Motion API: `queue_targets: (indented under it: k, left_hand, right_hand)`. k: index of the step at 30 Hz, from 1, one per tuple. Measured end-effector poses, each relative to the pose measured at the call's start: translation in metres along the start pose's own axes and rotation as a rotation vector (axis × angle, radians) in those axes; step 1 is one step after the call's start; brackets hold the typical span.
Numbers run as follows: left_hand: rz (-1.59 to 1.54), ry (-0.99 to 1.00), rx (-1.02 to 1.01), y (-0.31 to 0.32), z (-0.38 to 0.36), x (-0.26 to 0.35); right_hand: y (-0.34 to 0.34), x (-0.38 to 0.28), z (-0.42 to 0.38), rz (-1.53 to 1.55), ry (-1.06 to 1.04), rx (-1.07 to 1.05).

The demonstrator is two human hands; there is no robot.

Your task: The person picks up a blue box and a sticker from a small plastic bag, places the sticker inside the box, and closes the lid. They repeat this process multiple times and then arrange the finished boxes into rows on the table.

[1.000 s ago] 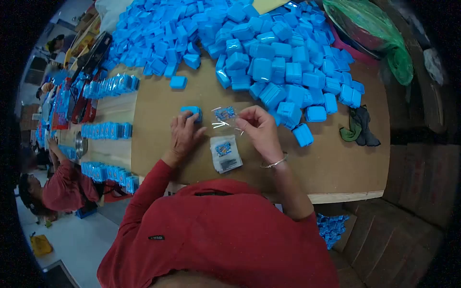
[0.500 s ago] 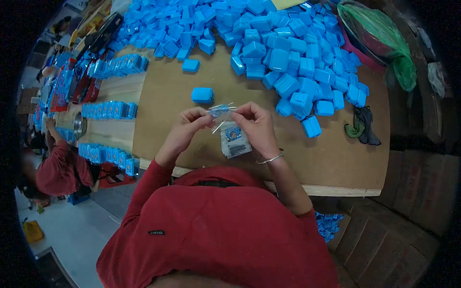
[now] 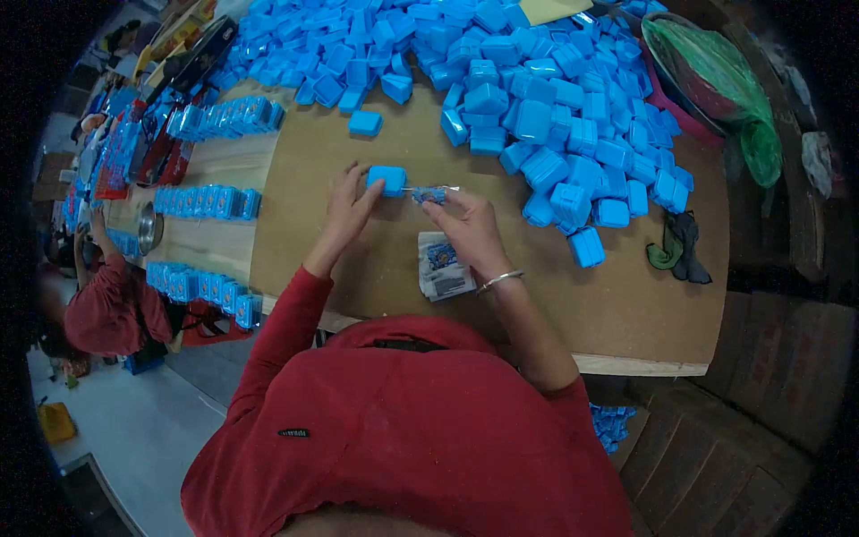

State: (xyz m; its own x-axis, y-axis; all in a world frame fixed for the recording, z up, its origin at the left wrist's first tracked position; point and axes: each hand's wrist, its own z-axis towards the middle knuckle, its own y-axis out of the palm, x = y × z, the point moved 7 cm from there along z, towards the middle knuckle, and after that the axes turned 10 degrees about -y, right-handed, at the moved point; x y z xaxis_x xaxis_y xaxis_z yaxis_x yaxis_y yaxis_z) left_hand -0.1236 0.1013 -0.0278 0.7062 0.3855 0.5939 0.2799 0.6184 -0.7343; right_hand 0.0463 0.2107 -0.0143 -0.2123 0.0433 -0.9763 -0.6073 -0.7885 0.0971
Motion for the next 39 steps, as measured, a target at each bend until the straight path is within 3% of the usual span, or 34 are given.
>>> queue_targets:
  k: [1, 4, 7, 10, 15, 18, 24, 27, 30, 39]
  left_hand:
    - [0.096, 0.016, -0.018, 0.005, 0.005, 0.000]
    - [-0.390, -0.322, -0.356, 0.012, -0.003, 0.000]
    - [-0.707, -0.459, -0.349, 0.012, -0.012, 0.000]
    - [-1.158, -0.777, -0.341, 0.011, -0.020, -0.001]
    - [-1.325, -0.758, -0.367, 0.006, -0.021, 0.008]
    - [-1.317, -0.717, -0.432, 0.001, -0.025, 0.018]
    - [-1.287, -0.639, -0.537, -0.008, -0.026, 0.030]
    - [-1.275, -0.582, -0.633, -0.012, -0.025, 0.045]
    - [-1.295, -0.566, -0.684, -0.014, -0.027, 0.052]
    - [-1.265, -0.577, -0.719, -0.011, -0.032, 0.057]
  right_hand:
    - [0.000, 0.007, 0.006, -0.082, -0.068, -0.015]
    - [0.003, 0.009, 0.013, -0.250, -0.108, -0.063]
    - [0.009, 0.015, 0.014, -0.254, -0.152, -0.074]
    - [0.012, 0.009, 0.009, -0.227, -0.122, -0.086]
    - [0.014, -0.012, 0.008, -0.266, -0.260, -0.059]
    - [0.012, -0.021, 0.009, -0.160, -0.181, -0.013]
    - [0.018, -0.025, 0.006, -0.032, -0.021, -0.134]
    - [0.016, -0.026, 0.006, -0.110, -0.123, -0.106]
    - [0.015, -0.031, 0.002, -0.042, -0.013, -0.064]
    - [0.012, -0.038, 0.002, -0.031, -0.055, 0.056]
